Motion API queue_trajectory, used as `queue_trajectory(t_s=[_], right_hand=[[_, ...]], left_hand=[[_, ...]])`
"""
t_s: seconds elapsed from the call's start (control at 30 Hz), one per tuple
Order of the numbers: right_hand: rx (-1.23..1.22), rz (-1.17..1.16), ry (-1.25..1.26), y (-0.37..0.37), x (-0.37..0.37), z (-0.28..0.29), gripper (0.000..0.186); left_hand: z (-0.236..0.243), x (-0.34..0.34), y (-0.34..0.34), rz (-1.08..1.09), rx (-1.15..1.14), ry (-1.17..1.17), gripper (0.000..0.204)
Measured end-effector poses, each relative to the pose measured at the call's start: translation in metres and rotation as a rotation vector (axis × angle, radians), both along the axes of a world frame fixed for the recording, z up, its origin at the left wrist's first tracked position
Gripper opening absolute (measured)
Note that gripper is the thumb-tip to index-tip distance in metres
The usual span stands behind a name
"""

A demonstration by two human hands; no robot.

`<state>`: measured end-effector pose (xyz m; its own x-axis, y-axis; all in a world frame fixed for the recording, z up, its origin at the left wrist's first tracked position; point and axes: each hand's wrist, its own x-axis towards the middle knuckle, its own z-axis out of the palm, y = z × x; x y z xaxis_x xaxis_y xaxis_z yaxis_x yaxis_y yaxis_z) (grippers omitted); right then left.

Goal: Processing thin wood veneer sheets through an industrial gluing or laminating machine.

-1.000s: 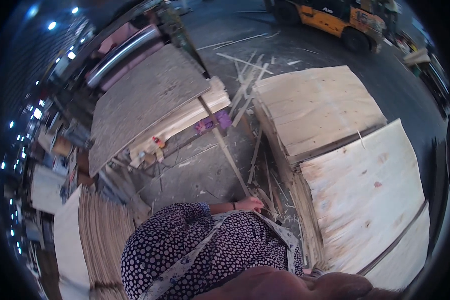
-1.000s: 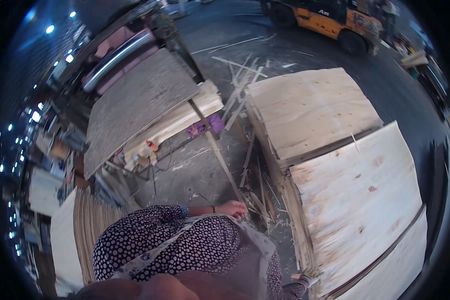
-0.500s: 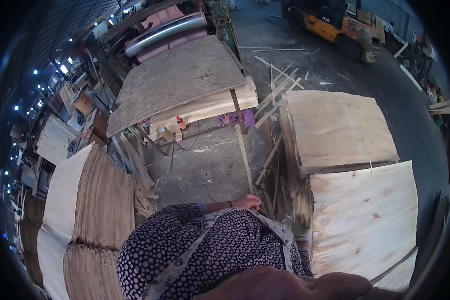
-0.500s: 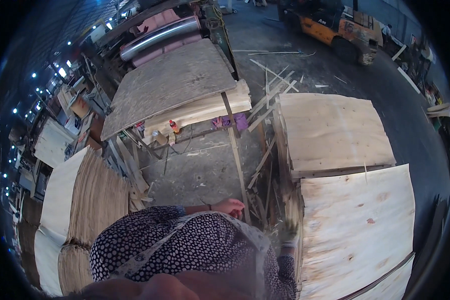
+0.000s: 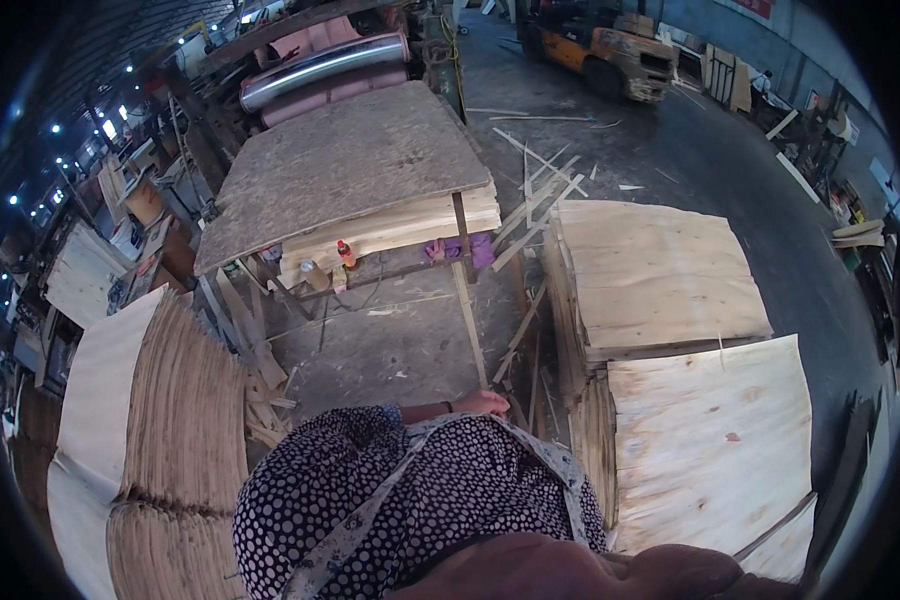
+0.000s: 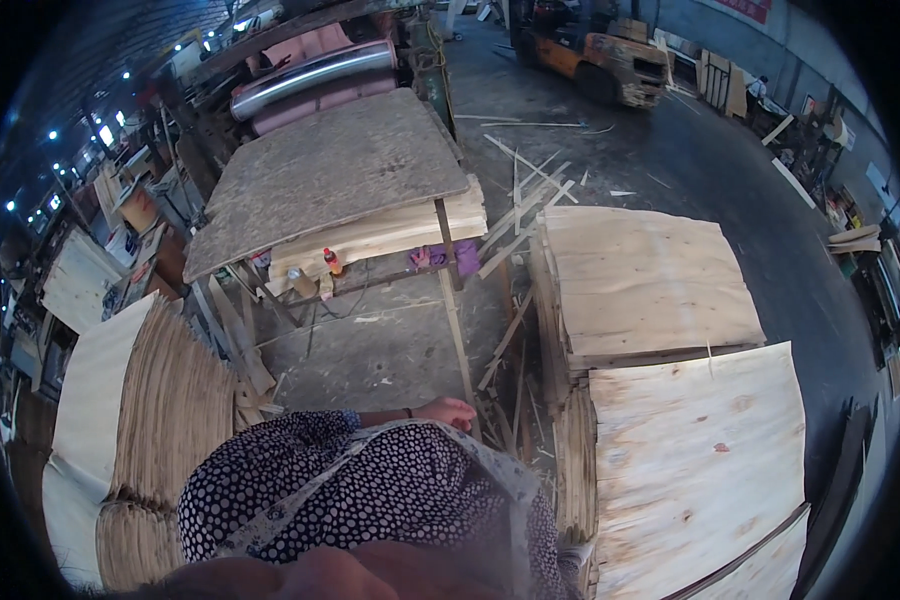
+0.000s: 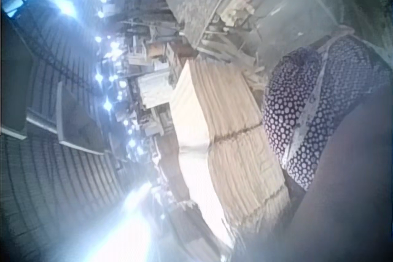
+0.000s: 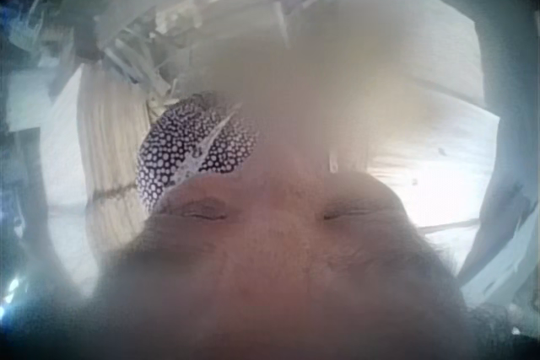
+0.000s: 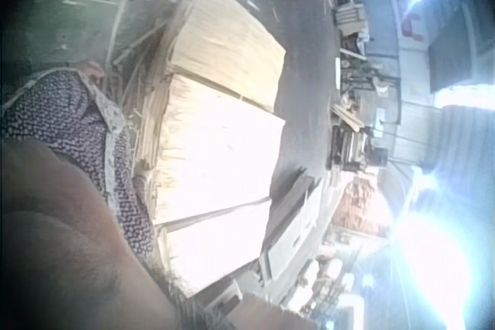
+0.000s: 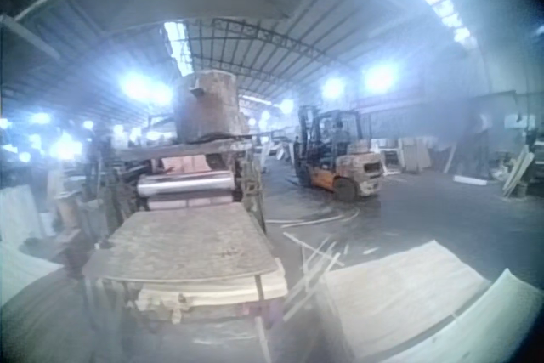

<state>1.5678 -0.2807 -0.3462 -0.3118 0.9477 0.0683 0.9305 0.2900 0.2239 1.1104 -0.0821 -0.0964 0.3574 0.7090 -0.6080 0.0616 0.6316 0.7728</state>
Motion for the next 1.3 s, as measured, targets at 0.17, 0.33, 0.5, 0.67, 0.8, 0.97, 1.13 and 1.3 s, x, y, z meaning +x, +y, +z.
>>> queue_trajectory(t_s=[0.17,0.33,0.5,0.67,0.8,0.97,1.13,1.3], right_hand=[[-0.083,-0.099,-0.018,-0.037,0.006,-0.019,0.041],[0.077,0.041,-0.018,0.004,-0.005,-0.049,0.033],[0.23,0.231,0.034,0.081,-0.032,-0.038,0.032],[-0.488,-0.202,1.823,0.084,-0.047,-0.014,0.041],[-0.699,-0.538,1.481,0.076,-0.021,-0.071,0.028],[-0.748,-0.165,1.852,0.147,-0.029,-0.069,0.025],[-0.436,-0.205,1.753,0.181,-0.083,-0.021,0.04],[-1.023,-0.386,1.778,0.205,-0.168,0.178,0.026]], left_hand=[[0.002,-0.014,0.0,-0.061,0.028,0.008,0.03],[0.003,-0.025,0.002,-0.032,0.016,0.019,0.03],[0.004,-0.052,0.004,0.111,-0.05,0.024,0.03],[0.01,-0.054,-0.012,0.185,-0.051,0.097,0.029],[-0.042,-0.055,-0.044,0.207,-0.051,0.086,0.029],[-0.038,-0.045,-0.042,0.237,-0.077,0.171,0.029],[-0.008,-0.04,-0.028,0.219,-0.088,0.235,0.029],[-0.003,-0.079,0.004,0.152,-0.032,0.227,0.029]])
